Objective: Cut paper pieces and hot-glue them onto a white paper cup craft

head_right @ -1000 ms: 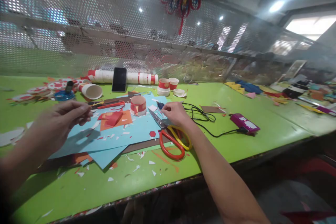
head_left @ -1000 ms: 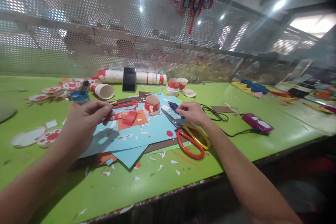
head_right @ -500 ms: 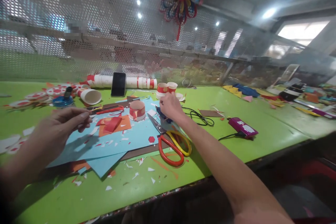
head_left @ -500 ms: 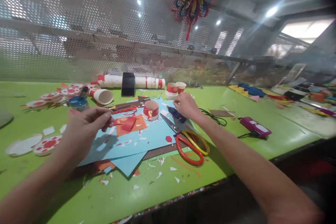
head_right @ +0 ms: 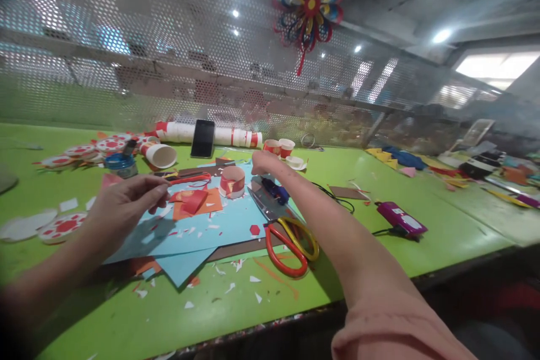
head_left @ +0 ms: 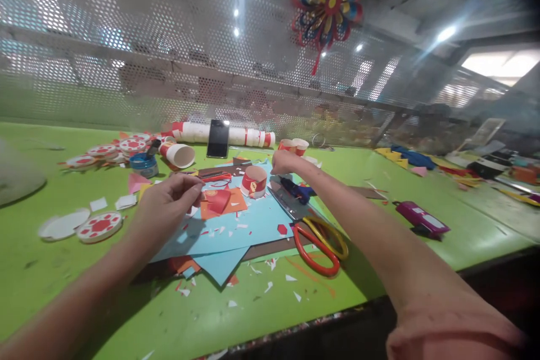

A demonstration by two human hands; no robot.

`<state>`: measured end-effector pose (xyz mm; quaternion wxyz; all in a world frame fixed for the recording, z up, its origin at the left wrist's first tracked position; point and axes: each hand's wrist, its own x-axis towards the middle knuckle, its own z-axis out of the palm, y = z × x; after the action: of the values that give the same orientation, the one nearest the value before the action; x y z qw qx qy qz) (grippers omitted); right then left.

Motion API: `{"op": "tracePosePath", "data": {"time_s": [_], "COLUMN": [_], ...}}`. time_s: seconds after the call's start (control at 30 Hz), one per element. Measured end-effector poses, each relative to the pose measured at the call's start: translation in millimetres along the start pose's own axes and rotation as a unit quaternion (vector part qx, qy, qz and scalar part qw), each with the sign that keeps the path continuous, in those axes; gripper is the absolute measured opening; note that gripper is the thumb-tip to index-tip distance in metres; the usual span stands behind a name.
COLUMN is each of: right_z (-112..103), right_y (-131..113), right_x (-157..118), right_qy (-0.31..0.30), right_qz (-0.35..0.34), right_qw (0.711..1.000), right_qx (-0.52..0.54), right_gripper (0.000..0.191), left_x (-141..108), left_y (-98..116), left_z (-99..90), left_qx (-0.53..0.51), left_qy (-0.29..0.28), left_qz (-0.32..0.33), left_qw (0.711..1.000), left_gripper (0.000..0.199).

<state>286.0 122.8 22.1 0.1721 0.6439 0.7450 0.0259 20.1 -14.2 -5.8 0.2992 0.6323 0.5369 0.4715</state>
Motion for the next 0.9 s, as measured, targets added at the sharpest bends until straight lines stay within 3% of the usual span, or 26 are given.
{"op": "tracePosePath", "data": {"time_s": [0.3,0.43,0.6,0.73,0.9], "right_z": [17.5,20.7,20.9,20.0,24.3], "right_y": [-10.1,-11.0,2.6,21.0,16.8], "right_x": [-20.0,-21.3,-28.8,-45.7,-88.4], "right_qy": [-0.018,-0.006,0.051,0.134,0.208], "right_qz": [-0.046,-0.046,-0.025,-0.002,-0.027], "right_qw": [0.998,0.999,0.992,0.965,0.896], "right_qx": [-0.029,0.014,0.116,0.224,0.391], "right_gripper": [0.029,0.028,0.027,0.019,0.016], "left_x": [-2.7,-1.3,-0.8,-1.6,-2.3], "left_y": [3.3,2.4,1.5,1.6,-0.8], "left_z": [4.3,-0.3,-3.1,0.6,6.8], "left_qx": [0.033,0.039,0.046,0.045,0.054], "left_qy": [-0.019,-0.016,-0.014,-0.047,-0.086], "left_qz": [0.017,0.018,0.025,0.026,0.026], "left_qw": [0.999,0.999,0.999,0.998,0.995], "left_gripper": [0.019,0.02,0.023,0.026,0.028]}}
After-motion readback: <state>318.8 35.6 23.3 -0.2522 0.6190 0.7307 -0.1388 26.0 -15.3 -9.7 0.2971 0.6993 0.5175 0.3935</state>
